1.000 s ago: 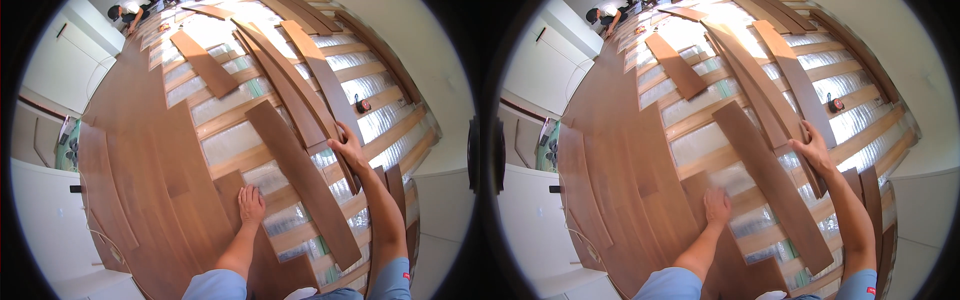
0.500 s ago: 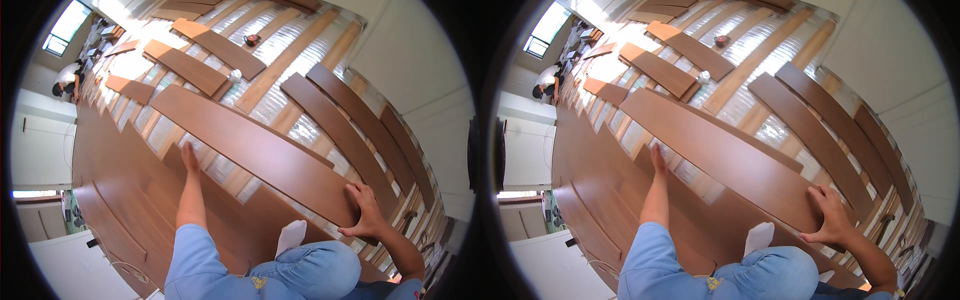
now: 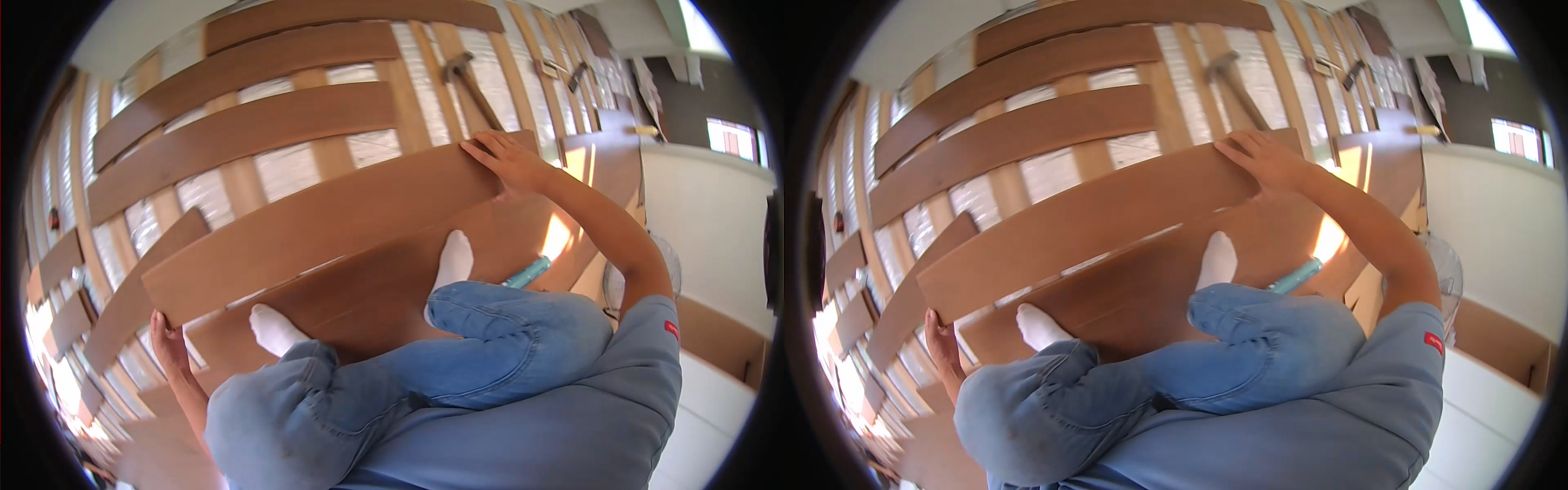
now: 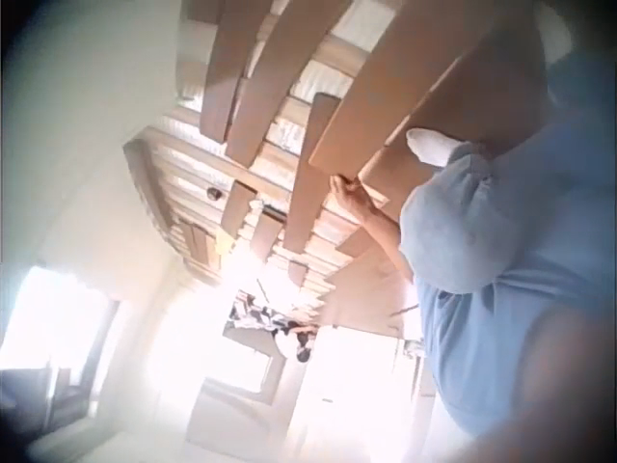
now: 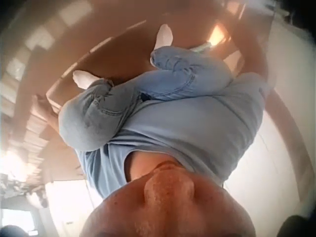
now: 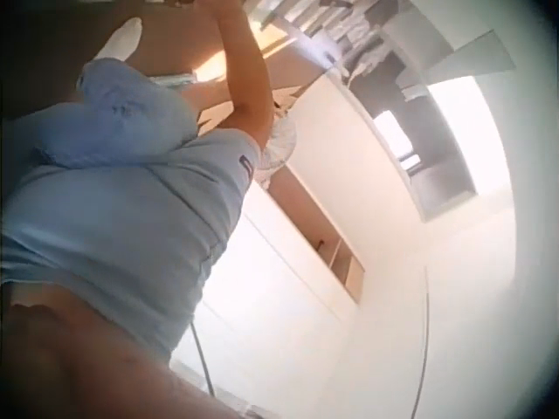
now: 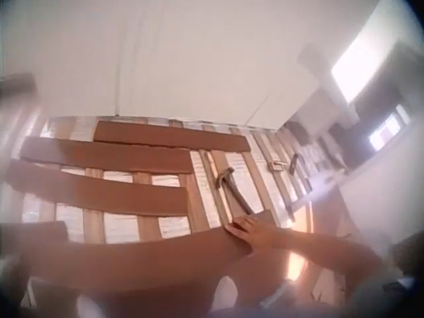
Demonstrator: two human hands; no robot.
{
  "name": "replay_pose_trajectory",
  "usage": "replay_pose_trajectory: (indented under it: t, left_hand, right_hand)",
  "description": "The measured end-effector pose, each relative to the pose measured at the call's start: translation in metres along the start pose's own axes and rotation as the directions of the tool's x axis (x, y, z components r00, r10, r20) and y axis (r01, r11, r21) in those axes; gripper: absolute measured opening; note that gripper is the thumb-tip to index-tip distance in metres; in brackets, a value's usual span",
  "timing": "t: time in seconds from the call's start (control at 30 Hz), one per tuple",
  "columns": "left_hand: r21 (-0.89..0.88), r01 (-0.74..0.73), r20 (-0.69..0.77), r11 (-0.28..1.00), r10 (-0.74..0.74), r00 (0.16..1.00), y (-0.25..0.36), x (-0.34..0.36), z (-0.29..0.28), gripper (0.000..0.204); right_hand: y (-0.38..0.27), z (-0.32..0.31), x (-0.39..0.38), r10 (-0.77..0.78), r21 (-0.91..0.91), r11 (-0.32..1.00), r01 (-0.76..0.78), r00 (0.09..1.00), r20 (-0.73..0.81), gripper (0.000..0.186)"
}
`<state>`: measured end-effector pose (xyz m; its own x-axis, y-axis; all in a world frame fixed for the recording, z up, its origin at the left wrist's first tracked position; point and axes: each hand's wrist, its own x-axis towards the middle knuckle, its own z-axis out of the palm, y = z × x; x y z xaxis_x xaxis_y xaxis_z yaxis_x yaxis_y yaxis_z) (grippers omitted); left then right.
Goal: The person installs wood flooring planks by applying adhesive with a caulk gun, positioning the planks by hand, and securing them using a hammer and a pneumatic nailer.
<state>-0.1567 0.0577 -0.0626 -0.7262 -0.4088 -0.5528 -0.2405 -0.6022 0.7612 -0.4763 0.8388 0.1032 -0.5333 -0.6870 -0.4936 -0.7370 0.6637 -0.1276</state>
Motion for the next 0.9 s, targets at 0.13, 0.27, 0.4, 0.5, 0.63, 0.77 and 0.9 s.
replay_pose_trajectory:
  t: [0.13,0.27,0.4,0.5,0.63,0.77,0.9]
  left_hand:
    - [0.555,0.175,0.172,0.813,-0.318,0.932,-0.047,-0.003,0.092,0.02]
    - [0.828,0.047,0.179,0.559,-0.344,0.922,-0.078,-0.017,0.199,0.025]
    - [0.945,-0.094,0.196,0.312,-0.312,0.93,-0.118,-0.014,0.212,0.028]
    - [0.967,-0.165,0.214,0.193,-0.267,0.94,-0.134,-0.024,0.223,0.026]
    - [0.981,-0.194,0.195,0.027,-0.253,0.948,-0.146,-0.026,0.247,0.028]
    - [0.956,-0.265,0.224,-0.129,-0.264,0.938,-0.147,-0.031,0.269,0.034]
    - [0.875,-0.355,0.266,-0.329,-0.286,0.921,-0.144,-0.024,0.279,0.04]
  right_hand:
    - [0.082,0.08,-0.054,0.11,-0.08,0.991,-0.106,0.993,0.044,0.14]
    - [0.135,0.145,-0.079,0.172,-0.076,0.983,-0.169,0.984,0.04,0.12]
    - [0.168,0.19,-0.092,0.212,-0.083,0.975,-0.208,0.976,0.048,0.14]
    - [0.174,0.194,-0.091,0.264,-0.013,0.965,-0.264,0.961,0.079,0.138]
    - [0.192,0.2,-0.096,0.299,0.063,0.951,-0.303,0.952,0.07,0.136]
    - [0.199,0.209,-0.097,0.381,0.178,0.906,-0.384,0.923,0.053,0.106]
    - [0.196,0.23,-0.086,0.528,0.234,0.836,-0.496,0.843,-0.099,0.063]
